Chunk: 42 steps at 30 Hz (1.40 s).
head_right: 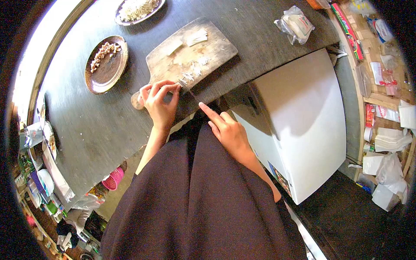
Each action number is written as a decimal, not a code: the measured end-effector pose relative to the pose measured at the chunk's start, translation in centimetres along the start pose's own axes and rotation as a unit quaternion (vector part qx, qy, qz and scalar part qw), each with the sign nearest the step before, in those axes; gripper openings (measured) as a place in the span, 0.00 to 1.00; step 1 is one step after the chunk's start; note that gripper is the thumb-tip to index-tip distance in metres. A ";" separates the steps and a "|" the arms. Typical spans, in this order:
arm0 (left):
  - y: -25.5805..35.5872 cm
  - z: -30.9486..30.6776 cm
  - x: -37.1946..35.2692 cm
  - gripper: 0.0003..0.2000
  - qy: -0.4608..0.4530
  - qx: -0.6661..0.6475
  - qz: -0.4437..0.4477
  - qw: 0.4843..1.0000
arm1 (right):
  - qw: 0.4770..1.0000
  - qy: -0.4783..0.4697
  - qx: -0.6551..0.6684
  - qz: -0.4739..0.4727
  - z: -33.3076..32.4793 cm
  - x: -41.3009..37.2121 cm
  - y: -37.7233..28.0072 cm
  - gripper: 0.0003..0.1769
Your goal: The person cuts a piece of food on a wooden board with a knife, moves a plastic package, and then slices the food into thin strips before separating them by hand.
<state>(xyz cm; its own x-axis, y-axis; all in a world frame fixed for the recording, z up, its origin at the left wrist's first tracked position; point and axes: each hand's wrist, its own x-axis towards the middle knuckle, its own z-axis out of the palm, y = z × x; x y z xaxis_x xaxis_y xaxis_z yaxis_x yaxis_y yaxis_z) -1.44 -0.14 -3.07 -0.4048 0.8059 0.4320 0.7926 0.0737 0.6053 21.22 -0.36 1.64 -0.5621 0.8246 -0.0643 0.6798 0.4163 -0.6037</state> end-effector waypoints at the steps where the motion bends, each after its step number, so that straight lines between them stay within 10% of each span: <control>1: -0.1 0.1 0.0 0.05 0.000 -0.018 -0.004 1.000 | 1.000 0.001 0.000 0.000 -0.1 0.0 0.0 0.36; 42: 1.3 -0.8 -0.6 0.06 -0.001 0.084 0.012 0.996 | 0.996 -0.008 0.084 -0.017 -2.3 1.2 1.0 0.35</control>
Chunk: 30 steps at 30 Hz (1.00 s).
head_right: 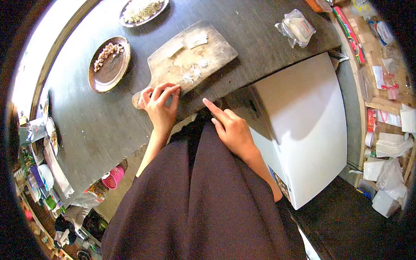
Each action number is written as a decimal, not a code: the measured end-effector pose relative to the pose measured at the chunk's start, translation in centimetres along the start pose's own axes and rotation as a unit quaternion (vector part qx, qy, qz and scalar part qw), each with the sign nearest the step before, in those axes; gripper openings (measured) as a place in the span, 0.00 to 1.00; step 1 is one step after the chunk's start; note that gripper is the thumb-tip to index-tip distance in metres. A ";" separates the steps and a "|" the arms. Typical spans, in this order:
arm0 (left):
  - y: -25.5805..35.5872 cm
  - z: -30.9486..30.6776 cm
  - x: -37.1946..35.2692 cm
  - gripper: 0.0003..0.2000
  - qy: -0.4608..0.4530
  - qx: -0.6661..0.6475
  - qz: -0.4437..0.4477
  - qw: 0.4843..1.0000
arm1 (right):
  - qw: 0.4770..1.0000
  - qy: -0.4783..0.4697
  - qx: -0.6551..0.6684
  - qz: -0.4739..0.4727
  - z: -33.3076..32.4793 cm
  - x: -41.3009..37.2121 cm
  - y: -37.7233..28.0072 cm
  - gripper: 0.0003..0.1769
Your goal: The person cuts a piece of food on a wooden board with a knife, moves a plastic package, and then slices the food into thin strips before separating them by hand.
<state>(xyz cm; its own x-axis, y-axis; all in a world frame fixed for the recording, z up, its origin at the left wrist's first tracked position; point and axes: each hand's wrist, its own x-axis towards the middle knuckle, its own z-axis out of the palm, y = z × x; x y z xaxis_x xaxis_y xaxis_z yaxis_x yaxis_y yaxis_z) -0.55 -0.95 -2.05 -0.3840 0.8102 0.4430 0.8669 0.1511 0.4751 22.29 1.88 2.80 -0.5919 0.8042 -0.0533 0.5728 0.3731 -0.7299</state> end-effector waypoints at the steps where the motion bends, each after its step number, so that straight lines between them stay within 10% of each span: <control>1: 0.1 0.0 0.0 0.06 -0.002 0.002 0.009 1.000 | 1.000 0.001 0.000 -0.001 0.0 0.0 0.1 0.35; 15: -0.2 -0.6 1.5 0.07 0.026 -0.023 -0.031 0.999 | 0.993 -0.016 -0.113 0.023 -1.6 1.6 1.1 0.35; 30: 3.6 2.2 4.2 0.16 -0.046 0.016 -0.013 0.999 | 0.992 -0.051 0.104 -0.050 -7.0 4.9 4.0 0.34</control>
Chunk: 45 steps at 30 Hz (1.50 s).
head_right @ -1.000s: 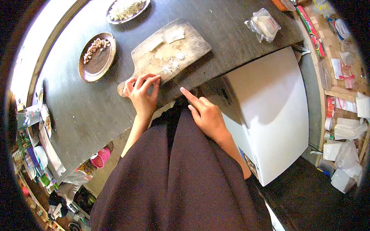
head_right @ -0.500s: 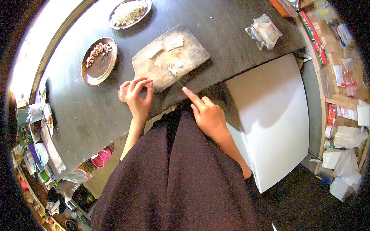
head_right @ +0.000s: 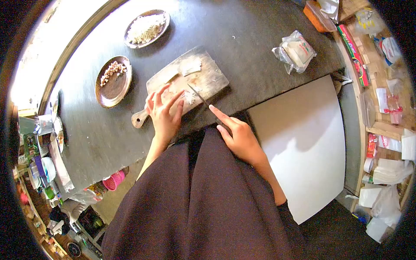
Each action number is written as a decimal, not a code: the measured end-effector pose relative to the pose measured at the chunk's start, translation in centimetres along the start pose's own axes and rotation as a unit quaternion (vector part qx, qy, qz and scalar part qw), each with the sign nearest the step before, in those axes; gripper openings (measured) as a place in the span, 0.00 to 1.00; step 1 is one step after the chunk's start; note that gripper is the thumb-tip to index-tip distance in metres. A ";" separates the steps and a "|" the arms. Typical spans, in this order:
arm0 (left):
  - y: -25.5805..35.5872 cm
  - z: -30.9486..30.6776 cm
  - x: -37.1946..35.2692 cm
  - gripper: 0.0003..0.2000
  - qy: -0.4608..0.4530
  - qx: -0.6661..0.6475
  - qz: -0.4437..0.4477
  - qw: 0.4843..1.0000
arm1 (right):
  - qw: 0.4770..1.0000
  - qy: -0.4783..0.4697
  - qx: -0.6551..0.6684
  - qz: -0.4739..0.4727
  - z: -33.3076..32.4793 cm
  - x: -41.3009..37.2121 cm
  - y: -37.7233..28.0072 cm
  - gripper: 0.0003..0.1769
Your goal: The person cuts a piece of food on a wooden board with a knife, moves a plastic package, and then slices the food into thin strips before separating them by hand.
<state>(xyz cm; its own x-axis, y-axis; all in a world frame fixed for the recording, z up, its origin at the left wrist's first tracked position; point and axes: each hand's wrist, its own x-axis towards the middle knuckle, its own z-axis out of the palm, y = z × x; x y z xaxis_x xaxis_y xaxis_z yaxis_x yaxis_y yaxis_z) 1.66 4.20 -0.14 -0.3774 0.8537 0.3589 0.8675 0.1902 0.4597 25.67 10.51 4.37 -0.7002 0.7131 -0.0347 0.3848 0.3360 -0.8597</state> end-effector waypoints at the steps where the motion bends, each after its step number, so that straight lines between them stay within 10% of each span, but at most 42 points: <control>1: -0.1 0.0 0.3 0.16 0.001 0.002 0.000 1.000 | 1.000 -0.006 0.005 0.007 -0.4 0.2 0.2 0.34; 14: -3.1 0.9 4.5 0.18 0.035 0.116 -0.048 0.992 | 0.996 -0.014 0.032 -0.082 -3.5 4.4 2.4 0.36; 32: -1.4 1.2 6.3 0.07 0.079 0.107 -0.047 0.990 | 0.972 0.103 -0.212 0.021 -4.0 9.1 5.8 0.47; 45: 5.4 0.1 6.8 0.06 -0.061 -0.483 -0.201 0.850 | 0.956 0.120 -0.268 -0.008 -5.3 9.6 6.2 0.36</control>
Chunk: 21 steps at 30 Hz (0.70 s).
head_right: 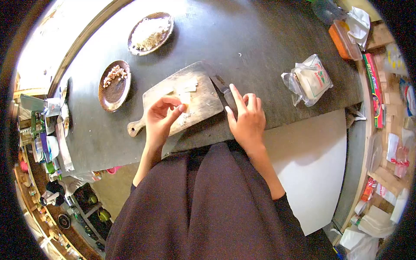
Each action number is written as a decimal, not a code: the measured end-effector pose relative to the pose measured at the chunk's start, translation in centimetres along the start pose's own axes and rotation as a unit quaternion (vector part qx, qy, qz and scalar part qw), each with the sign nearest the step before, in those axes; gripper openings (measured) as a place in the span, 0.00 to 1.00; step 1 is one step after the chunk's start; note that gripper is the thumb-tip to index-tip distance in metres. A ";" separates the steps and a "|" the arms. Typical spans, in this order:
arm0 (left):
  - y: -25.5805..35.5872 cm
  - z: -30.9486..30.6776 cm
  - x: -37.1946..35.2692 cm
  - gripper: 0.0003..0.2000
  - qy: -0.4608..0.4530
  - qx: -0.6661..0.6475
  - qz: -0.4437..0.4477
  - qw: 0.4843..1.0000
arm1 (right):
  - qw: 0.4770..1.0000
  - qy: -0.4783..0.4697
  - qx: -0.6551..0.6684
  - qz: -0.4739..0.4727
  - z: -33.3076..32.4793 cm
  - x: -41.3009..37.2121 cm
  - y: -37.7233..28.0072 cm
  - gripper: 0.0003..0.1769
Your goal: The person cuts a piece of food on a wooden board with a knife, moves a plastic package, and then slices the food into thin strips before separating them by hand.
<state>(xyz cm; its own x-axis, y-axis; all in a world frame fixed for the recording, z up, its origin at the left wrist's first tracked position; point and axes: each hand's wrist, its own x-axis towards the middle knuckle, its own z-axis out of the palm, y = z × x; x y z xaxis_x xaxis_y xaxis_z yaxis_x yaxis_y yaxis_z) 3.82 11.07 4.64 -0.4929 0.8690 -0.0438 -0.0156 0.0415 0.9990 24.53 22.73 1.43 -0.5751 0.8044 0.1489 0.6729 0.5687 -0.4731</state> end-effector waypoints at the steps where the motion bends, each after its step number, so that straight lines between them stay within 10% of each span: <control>1: -0.1 0.4 -0.1 0.06 -0.009 0.004 -0.003 1.000 | 0.999 0.034 0.019 -0.025 -0.3 0.2 -0.1 0.31; 5: 1.2 2.4 -0.5 0.06 -0.054 0.079 0.016 0.995 | 0.947 0.003 0.315 -0.057 -2.8 1.2 -2.3 0.15; 13: 1.5 3.3 -0.9 0.05 -0.098 0.040 -0.002 0.994 | 0.877 0.014 0.480 -0.020 -1.5 0.8 -2.6 0.02; 21: 3.4 3.3 0.2 0.15 -0.107 0.253 0.323 0.906 | 0.745 -0.041 0.661 0.083 -2.9 -0.1 -3.7 0.05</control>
<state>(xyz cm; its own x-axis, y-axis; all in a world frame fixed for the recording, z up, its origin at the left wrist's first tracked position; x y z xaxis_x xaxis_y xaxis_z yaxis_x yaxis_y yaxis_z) 6.53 12.95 7.97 -0.0770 0.8657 0.4947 0.6429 -0.3361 0.6883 23.49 21.03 5.67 -0.5981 0.8007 -0.0347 -0.2760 -0.2465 -0.9290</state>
